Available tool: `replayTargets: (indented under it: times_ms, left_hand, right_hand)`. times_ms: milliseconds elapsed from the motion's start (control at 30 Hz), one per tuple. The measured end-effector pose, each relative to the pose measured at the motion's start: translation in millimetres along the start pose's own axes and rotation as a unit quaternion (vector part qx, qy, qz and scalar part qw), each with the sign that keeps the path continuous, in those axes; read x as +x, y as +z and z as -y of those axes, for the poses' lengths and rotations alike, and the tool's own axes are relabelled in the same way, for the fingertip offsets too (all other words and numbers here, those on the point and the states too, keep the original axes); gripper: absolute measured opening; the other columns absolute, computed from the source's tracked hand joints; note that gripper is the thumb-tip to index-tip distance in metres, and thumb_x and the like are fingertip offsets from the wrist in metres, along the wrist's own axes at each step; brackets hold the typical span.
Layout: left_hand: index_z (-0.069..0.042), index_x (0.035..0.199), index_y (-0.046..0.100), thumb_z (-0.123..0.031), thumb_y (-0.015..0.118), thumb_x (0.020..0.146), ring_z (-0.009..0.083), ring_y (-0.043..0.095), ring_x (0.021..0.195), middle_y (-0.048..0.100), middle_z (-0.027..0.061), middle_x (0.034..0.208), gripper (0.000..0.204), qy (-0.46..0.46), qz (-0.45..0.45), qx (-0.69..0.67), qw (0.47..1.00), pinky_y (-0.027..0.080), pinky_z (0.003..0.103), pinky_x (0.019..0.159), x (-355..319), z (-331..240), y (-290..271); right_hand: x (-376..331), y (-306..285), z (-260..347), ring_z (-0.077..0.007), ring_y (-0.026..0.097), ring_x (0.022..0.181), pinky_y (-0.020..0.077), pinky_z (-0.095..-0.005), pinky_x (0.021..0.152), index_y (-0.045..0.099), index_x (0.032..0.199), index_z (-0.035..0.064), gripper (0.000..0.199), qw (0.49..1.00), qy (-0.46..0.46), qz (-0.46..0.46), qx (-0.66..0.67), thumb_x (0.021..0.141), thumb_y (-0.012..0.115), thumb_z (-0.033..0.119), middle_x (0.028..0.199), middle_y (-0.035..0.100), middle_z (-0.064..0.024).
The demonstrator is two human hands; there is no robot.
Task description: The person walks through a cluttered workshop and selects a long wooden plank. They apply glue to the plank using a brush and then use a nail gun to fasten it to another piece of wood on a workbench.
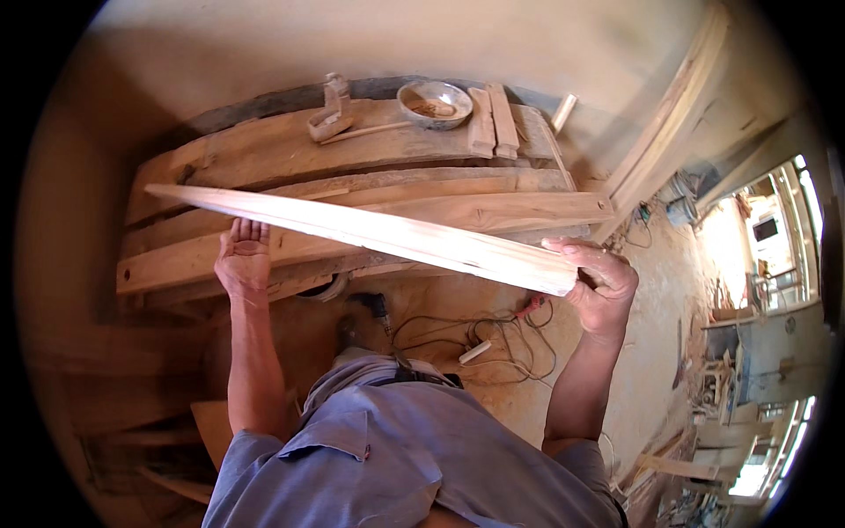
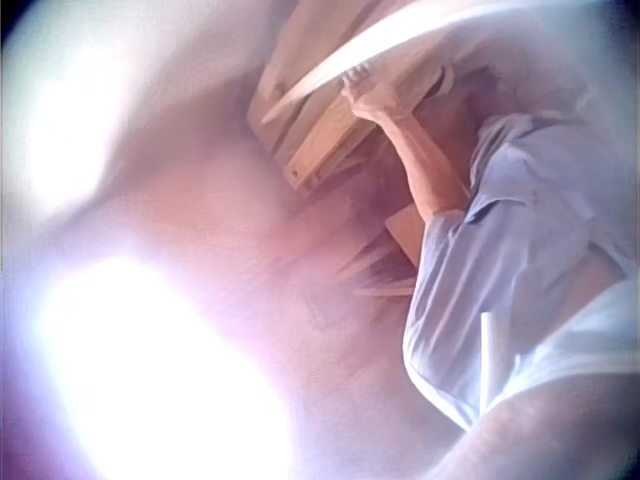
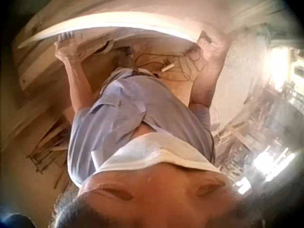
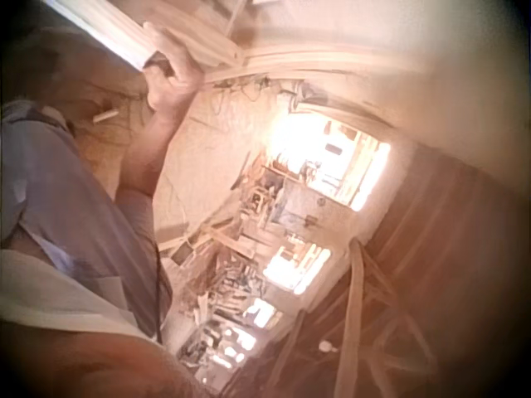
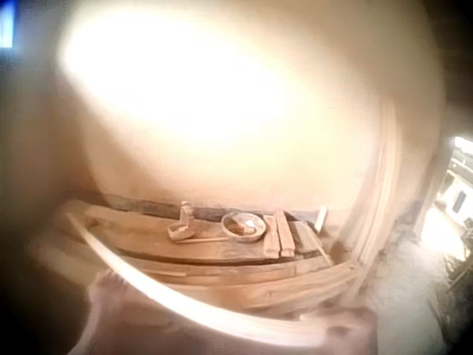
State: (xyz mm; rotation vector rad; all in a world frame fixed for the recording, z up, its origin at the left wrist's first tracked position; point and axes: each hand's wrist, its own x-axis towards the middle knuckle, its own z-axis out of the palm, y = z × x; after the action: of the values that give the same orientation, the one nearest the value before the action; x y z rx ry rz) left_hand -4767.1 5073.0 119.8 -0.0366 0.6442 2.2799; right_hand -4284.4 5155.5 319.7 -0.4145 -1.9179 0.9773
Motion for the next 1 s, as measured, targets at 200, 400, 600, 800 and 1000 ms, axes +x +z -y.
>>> replayTargets:
  times_ms: [200, 400, 600, 800, 1000]
  left_hand:
    - [0.012, 0.136, 0.044, -0.034, 0.028, 0.109, 0.0396, 0.035, 0.144, 0.042, 0.0262, 0.151, 0.056, -0.002, -0.012, -0.154, 0.988, 0.024, 0.059, 0.121, 117.1, 6.7, -22.6]
    - [0.01, 0.137, 0.049, -0.024, 0.036, 0.105, 0.0385, 0.052, 0.128, 0.055, 0.0249, 0.138, 0.048, -0.076, 0.023, -0.165, 0.983, 0.034, 0.054, 0.116, 188.9, 13.3, -37.1]
    - [0.012, 0.133, 0.051, -0.016, 0.046, 0.099, 0.037, 0.062, 0.109, 0.062, 0.0255, 0.123, 0.044, -0.079, -0.099, -0.115, 0.985, 0.05, 0.049, 0.103, 217.5, 13.6, -70.2]
    - [0.011, 0.135, 0.049, -0.03, 0.043, 0.105, 0.0394, 0.059, 0.114, 0.059, 0.0248, 0.127, 0.05, 0.01, -0.074, 0.019, 0.997, 0.045, 0.052, 0.109, 181.0, -0.8, -30.8]
    - [0.002, 0.133, 0.054, -0.031, 0.055, 0.102, 0.0319, 0.059, 0.114, 0.06, 0.0181, 0.127, 0.045, 0.157, 0.045, 0.123, 0.979, 0.046, 0.05, 0.105, 132.4, -45.1, 67.0]
  right_hand:
    - [21.1, -9.4, -40.6, -0.0287, 0.07, 0.102, 0.0562, -0.0381, 0.087, 0.055, 0.129, -0.0094, 0.066, 0.987, 0.118, -0.108, 0.002, 0.081, 0.084, 0.026, 0.115, 0.069, -0.0225]
    - [18.8, -6.8, -71.5, -0.0248, 0.069, 0.094, 0.0563, -0.0352, 0.081, 0.051, 0.133, -0.0132, 0.082, 0.959, 0.2, -0.199, -0.004, 0.08, 0.081, 0.041, 0.115, 0.068, -0.018]
    - [-56.7, 15.0, -101.4, -0.0243, 0.067, 0.103, 0.0559, -0.0387, 0.086, 0.051, 0.136, -0.0087, 0.074, 0.923, 0.29, -0.251, 0.038, 0.085, 0.078, 0.037, 0.118, 0.067, -0.0156]
    - [-161.3, 58.9, -162.5, -0.0269, 0.068, 0.105, 0.0576, -0.0417, 0.09, 0.049, 0.139, -0.0066, 0.051, 0.844, 0.337, -0.334, 0.25, 0.093, 0.064, 0.011, 0.122, 0.065, -0.0164]
    - [-228.4, 111.7, -226.4, -0.0264, 0.071, 0.097, 0.0577, -0.038, 0.084, 0.056, 0.133, -0.0043, 0.043, 0.78, 0.507, -0.304, 0.206, 0.095, 0.065, 0.013, 0.114, 0.068, -0.0144]
